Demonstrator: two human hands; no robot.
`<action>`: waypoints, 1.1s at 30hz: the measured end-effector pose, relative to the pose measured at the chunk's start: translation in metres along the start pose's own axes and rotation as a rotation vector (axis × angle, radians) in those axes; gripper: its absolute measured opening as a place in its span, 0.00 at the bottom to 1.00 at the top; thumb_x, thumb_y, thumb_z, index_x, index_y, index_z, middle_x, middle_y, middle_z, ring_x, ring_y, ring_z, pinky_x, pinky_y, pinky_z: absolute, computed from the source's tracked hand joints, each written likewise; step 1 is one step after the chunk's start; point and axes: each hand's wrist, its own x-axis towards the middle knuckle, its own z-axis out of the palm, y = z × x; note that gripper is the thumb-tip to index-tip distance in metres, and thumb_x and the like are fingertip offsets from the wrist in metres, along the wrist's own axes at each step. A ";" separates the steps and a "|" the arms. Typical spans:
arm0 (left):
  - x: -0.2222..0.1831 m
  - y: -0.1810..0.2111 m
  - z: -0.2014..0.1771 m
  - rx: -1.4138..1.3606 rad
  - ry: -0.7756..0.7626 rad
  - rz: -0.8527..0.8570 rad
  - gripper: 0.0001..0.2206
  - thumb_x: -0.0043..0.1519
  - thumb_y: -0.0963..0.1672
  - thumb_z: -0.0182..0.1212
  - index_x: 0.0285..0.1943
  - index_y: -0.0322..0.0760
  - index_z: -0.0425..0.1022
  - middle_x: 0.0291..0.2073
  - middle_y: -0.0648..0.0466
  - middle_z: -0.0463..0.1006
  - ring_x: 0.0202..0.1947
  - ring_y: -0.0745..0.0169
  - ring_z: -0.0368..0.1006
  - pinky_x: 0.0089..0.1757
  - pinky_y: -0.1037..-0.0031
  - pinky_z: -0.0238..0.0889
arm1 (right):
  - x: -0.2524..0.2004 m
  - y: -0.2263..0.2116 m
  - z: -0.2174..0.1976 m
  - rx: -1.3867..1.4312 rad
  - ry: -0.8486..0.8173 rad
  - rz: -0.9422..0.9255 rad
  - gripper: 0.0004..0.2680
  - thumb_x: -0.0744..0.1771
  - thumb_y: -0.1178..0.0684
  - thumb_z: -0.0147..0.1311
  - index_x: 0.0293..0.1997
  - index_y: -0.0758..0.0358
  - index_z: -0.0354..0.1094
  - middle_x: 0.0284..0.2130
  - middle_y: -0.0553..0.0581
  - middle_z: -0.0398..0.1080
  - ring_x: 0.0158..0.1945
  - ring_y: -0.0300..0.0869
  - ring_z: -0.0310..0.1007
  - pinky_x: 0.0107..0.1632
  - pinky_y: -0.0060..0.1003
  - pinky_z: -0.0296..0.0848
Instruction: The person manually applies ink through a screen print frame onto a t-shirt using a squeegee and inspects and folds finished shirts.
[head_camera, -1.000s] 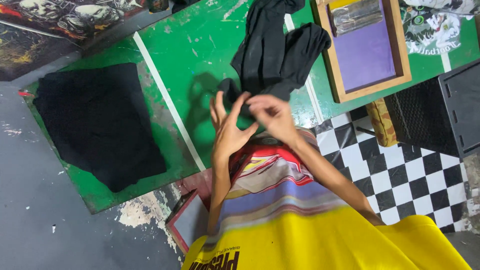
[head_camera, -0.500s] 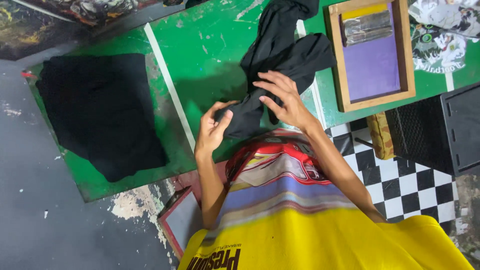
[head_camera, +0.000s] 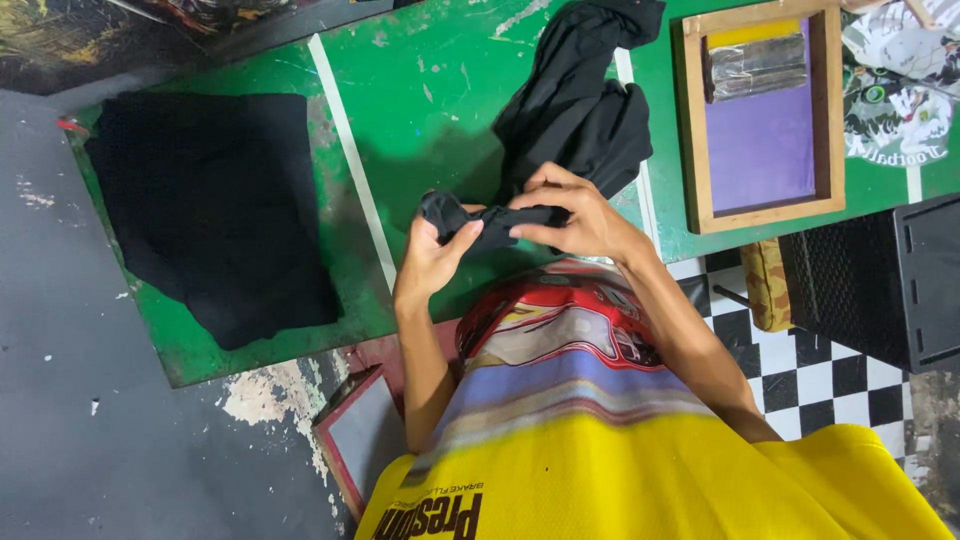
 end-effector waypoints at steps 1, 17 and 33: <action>0.003 -0.005 0.001 -0.001 -0.004 0.001 0.07 0.64 0.38 0.66 0.48 0.27 0.76 0.40 0.54 0.78 0.41 0.69 0.70 0.47 0.75 0.65 | -0.001 0.002 0.001 -0.002 0.003 0.001 0.11 0.63 0.57 0.69 0.49 0.65 0.76 0.42 0.58 0.68 0.46 0.46 0.72 0.50 0.38 0.72; 0.033 0.049 0.010 0.230 -0.167 0.107 0.09 0.63 0.41 0.68 0.49 0.32 0.77 0.32 0.55 0.75 0.35 0.68 0.71 0.41 0.73 0.66 | -0.014 0.002 0.016 -0.272 0.163 0.024 0.05 0.70 0.55 0.58 0.45 0.66 0.70 0.38 0.59 0.69 0.44 0.51 0.69 0.49 0.43 0.62; 0.010 0.079 -0.049 0.197 0.087 0.062 0.08 0.72 0.44 0.59 0.49 0.32 0.74 0.36 0.52 0.74 0.36 0.71 0.65 0.40 0.76 0.62 | -0.035 0.076 -0.018 -0.294 0.596 0.287 0.08 0.67 0.60 0.50 0.48 0.65 0.73 0.41 0.61 0.75 0.47 0.51 0.77 0.54 0.43 0.74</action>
